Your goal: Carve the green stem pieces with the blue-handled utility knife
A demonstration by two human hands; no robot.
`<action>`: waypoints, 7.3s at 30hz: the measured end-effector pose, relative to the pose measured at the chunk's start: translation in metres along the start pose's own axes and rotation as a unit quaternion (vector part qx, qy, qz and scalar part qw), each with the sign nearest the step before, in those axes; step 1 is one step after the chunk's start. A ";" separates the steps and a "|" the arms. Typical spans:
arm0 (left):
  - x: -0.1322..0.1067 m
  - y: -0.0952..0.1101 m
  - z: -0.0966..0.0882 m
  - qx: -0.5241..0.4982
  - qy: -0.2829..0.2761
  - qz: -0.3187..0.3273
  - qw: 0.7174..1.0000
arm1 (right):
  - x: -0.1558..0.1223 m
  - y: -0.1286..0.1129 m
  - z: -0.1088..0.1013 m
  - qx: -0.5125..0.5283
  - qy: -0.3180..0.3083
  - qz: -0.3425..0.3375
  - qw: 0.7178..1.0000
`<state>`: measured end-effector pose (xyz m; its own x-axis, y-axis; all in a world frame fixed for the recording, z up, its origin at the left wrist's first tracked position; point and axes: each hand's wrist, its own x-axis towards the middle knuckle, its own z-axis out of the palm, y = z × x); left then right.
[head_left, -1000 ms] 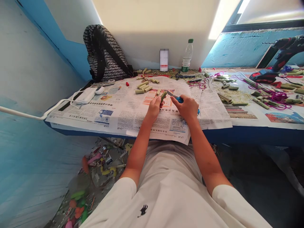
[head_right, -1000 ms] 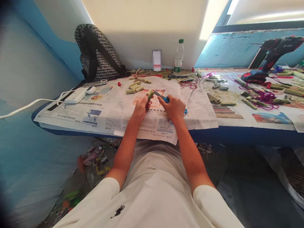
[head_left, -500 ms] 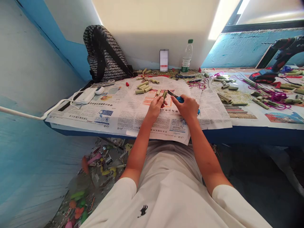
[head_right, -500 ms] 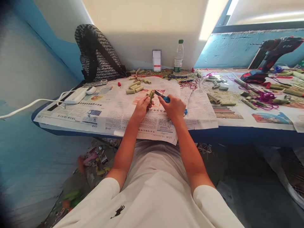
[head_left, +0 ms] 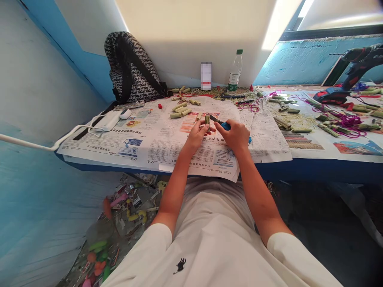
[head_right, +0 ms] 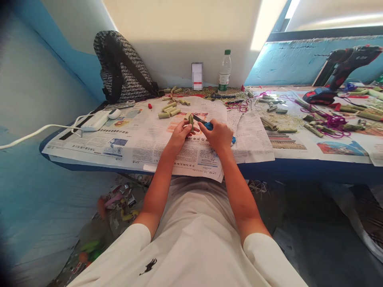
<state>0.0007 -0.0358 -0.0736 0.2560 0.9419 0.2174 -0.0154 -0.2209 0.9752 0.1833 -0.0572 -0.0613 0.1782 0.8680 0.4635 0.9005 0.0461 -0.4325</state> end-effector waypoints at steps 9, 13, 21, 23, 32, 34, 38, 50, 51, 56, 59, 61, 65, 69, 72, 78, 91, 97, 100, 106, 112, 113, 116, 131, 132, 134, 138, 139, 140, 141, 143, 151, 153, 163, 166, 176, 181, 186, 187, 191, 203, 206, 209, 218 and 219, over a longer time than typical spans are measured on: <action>0.004 -0.007 0.000 0.021 0.017 0.010 1.000 | 0.001 0.002 0.000 -0.003 -0.026 -0.017 1.000; 0.003 -0.005 0.002 0.024 0.022 0.019 0.999 | 0.001 0.002 0.001 -0.005 -0.026 -0.017 1.000; 0.001 -0.001 0.003 0.030 0.026 0.027 0.999 | 0.000 0.001 0.000 -0.001 -0.028 -0.021 0.999; 0.000 0.001 0.003 0.030 0.028 0.024 0.999 | 0.000 0.001 0.000 0.000 -0.028 -0.022 0.999; -0.002 0.004 0.005 0.028 0.042 0.011 0.999 | 0.002 0.004 0.002 0.001 -0.033 -0.034 0.999; -0.001 0.003 0.005 0.030 0.048 0.010 0.998 | 0.001 0.004 0.002 -0.001 -0.036 -0.036 0.999; 0.002 0.001 0.005 0.014 0.102 0.022 0.994 | 0.000 0.001 0.000 -0.013 -0.042 -0.040 0.998; 0.005 -0.004 0.002 -0.061 0.073 0.013 0.995 | -0.004 0.000 -0.003 0.025 -0.009 -0.047 0.999; 0.005 -0.004 0.002 -0.066 0.070 0.011 0.995 | -0.004 0.000 -0.003 0.029 -0.015 -0.057 0.998; 0.004 -0.003 0.002 -0.067 0.063 0.026 0.995 | -0.004 0.002 0.000 0.038 -0.039 -0.095 0.994; 0.002 -0.003 0.002 -0.050 0.063 0.032 0.996 | -0.004 0.003 0.001 0.040 -0.038 -0.098 0.994; 0.000 -0.003 0.002 -0.045 0.058 0.035 0.997 | -0.003 0.003 0.001 0.039 -0.041 -0.098 0.994; 0.000 -0.004 0.001 -0.043 0.051 0.035 0.997 | -0.003 0.002 -0.001 0.036 -0.051 -0.090 0.994; 0.001 -0.004 0.001 -0.021 0.057 0.035 0.998 | -0.003 0.000 -0.002 0.040 -0.056 -0.085 0.994; 0.000 -0.002 0.002 -0.021 0.056 0.037 0.998 | -0.002 0.000 -0.002 0.038 -0.053 -0.078 0.995; 0.000 -0.001 0.002 -0.023 0.049 0.045 0.997 | -0.003 -0.002 -0.002 0.034 -0.050 -0.061 0.996; 0.001 0.001 0.003 -0.044 0.054 0.046 0.997 | -0.002 -0.001 0.001 0.029 -0.041 -0.062 0.997; 0.001 0.003 0.004 -0.045 0.058 0.032 0.997 | -0.001 0.000 0.001 0.034 -0.042 -0.061 0.997; 0.002 0.004 0.005 -0.042 0.059 0.031 0.997 | -0.001 0.000 0.002 0.036 -0.042 -0.061 0.997; 0.002 0.003 0.004 -0.028 0.056 0.037 0.997 | -0.001 -0.001 0.002 0.029 -0.046 -0.054 0.997; 0.002 0.005 0.005 -0.005 0.054 0.031 0.998 | -0.001 -0.002 0.000 0.023 -0.056 -0.047 0.997; 0.002 0.005 0.005 -0.005 0.054 0.030 0.998 | -0.001 -0.002 0.000 0.024 -0.057 -0.046 0.997; 0.003 0.004 0.005 -0.003 0.056 0.027 0.998 | -0.001 -0.002 0.000 0.025 -0.057 -0.045 0.997; 0.006 0.000 0.004 0.006 0.062 0.025 0.998 | 0.000 -0.004 -0.001 0.024 -0.061 -0.033 0.997; 0.006 -0.001 0.004 0.005 0.062 0.024 0.998 | 0.000 -0.004 -0.001 0.024 -0.062 -0.033 0.997; 0.006 -0.001 0.004 0.001 0.060 0.022 0.998 | 0.000 -0.004 -0.001 0.023 -0.064 -0.032 0.997; 0.006 -0.001 0.003 0.007 0.057 0.022 0.998 | 0.000 -0.004 0.000 0.023 -0.060 -0.029 0.998; 0.005 -0.001 0.003 0.009 0.056 0.023 0.998 | 0.000 -0.004 0.000 0.023 -0.059 -0.029 0.998; 0.006 -0.002 0.003 0.011 0.056 0.024 0.998 | 0.000 -0.004 0.000 0.023 -0.057 -0.029 0.998; 0.006 -0.003 0.003 0.012 0.055 0.025 0.998 | 0.000 -0.004 0.000 0.022 -0.056 -0.029 0.998; 0.007 -0.004 0.002 0.016 0.056 0.024 0.998 | -0.001 -0.004 0.001 0.018 -0.052 -0.028 0.998; 0.005 -0.004 0.002 0.002 0.054 0.012 0.998 | 0.002 -0.004 -0.001 0.005 -0.031 -0.005 0.999; 0.002 -0.002 0.002 -0.018 0.056 0.005 0.998 | 0.004 -0.004 -0.002 0.005 -0.017 0.016 1.000; -0.001 0.006 0.007 -0.041 0.075 -0.003 0.996 | -0.001 -0.001 -0.002 0.002 -0.012 -0.022 1.000; -0.001 0.006 0.008 -0.050 0.081 -0.004 0.995 | -0.002 0.000 -0.001 0.012 -0.032 -0.058 0.998; -0.003 0.002 0.006 -0.057 0.083 0.015 0.995 | -0.002 -0.001 -0.002 0.034 -0.052 -0.068 0.996; 0.000 0.000 0.005 -0.065 0.077 0.020 0.995 | -0.001 -0.003 0.000 0.032 -0.044 -0.062 0.997; 0.002 0.002 0.006 -0.053 0.078 0.003 0.996 | 0.000 -0.001 0.003 0.030 -0.041 -0.052 0.997; 0.002 0.003 0.007 -0.053 0.080 0.002 0.995 | 0.000 -0.001 0.003 0.029 -0.040 -0.051 0.997; 0.002 0.003 0.007 -0.053 0.089 -0.003 0.995 | 0.001 -0.002 0.004 0.025 -0.041 -0.049 0.998; 0.007 -0.005 0.004 0.000 0.067 0.023 0.997 | 0.000 -0.004 0.002 0.014 -0.040 -0.033 0.999; 0.008 -0.008 0.003 0.012 0.066 0.023 0.997 | 0.000 -0.004 0.002 0.014 -0.038 -0.033 0.999; 0.008 -0.009 0.002 0.017 0.066 0.025 0.997 | 0.000 -0.004 0.003 0.013 -0.040 -0.030 0.999; 0.006 -0.004 0.004 0.017 0.077 0.010 0.997 | 0.001 -0.002 0.004 0.016 -0.040 -0.035 0.998; 0.006 -0.004 0.004 0.015 0.077 0.009 0.997 | 0.001 -0.002 0.004 0.016 -0.040 -0.034 0.998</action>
<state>0.0062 -0.0298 -0.0768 0.1040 0.9648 0.2415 0.0116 -0.2440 0.9697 0.1796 -0.0546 -0.0633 0.0834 0.8991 0.4296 0.8963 0.1207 -0.4267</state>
